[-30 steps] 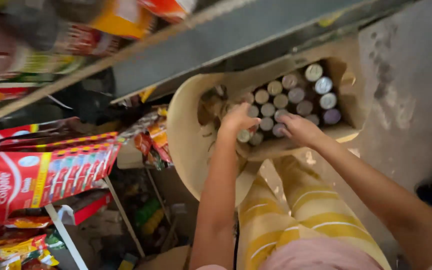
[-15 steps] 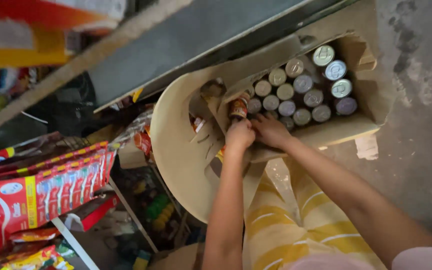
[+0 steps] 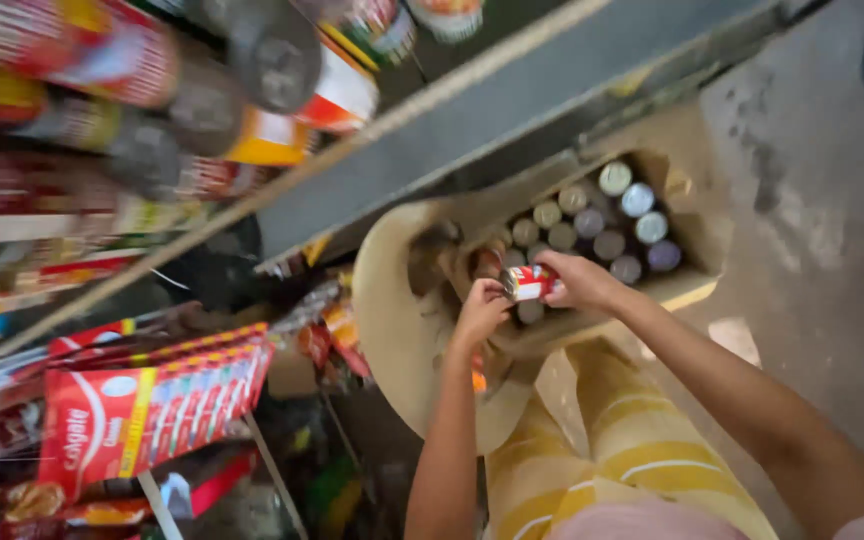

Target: Stock shelves with various canned goods from a cardboard box.

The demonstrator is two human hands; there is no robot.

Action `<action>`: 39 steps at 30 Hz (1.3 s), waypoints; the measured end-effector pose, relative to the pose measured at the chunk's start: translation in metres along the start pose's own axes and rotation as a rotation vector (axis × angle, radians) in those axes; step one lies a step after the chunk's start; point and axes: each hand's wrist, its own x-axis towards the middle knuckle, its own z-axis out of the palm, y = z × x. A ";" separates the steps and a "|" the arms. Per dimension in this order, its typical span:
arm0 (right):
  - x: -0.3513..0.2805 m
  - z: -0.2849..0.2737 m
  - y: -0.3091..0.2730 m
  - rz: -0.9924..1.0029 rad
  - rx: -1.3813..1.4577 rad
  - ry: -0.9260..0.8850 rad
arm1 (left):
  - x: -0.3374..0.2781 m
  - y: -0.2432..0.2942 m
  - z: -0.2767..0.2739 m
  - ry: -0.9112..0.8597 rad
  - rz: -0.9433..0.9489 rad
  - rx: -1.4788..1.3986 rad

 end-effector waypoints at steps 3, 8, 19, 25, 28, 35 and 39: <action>0.000 -0.041 -0.043 -0.160 -0.002 0.137 | -0.025 0.070 0.009 -0.198 0.175 -0.322; -0.027 -0.128 -0.173 -0.451 -0.047 0.409 | -0.077 0.200 0.042 -0.319 0.568 -0.189; -0.073 -0.246 -0.462 -0.761 0.585 0.381 | -0.359 0.513 0.105 -0.113 1.526 -0.010; -0.043 -0.298 -0.603 -0.981 0.152 0.731 | -0.416 0.636 0.080 0.351 1.641 0.263; -0.011 -0.313 -0.625 -1.068 0.082 0.801 | -0.388 0.677 0.061 0.653 1.884 0.461; 0.015 -0.319 -0.617 -0.907 -0.049 0.845 | -0.343 0.689 0.038 0.678 1.772 0.558; 0.031 -0.320 -0.604 -0.970 -0.068 0.824 | -0.338 0.682 0.036 0.626 1.709 0.483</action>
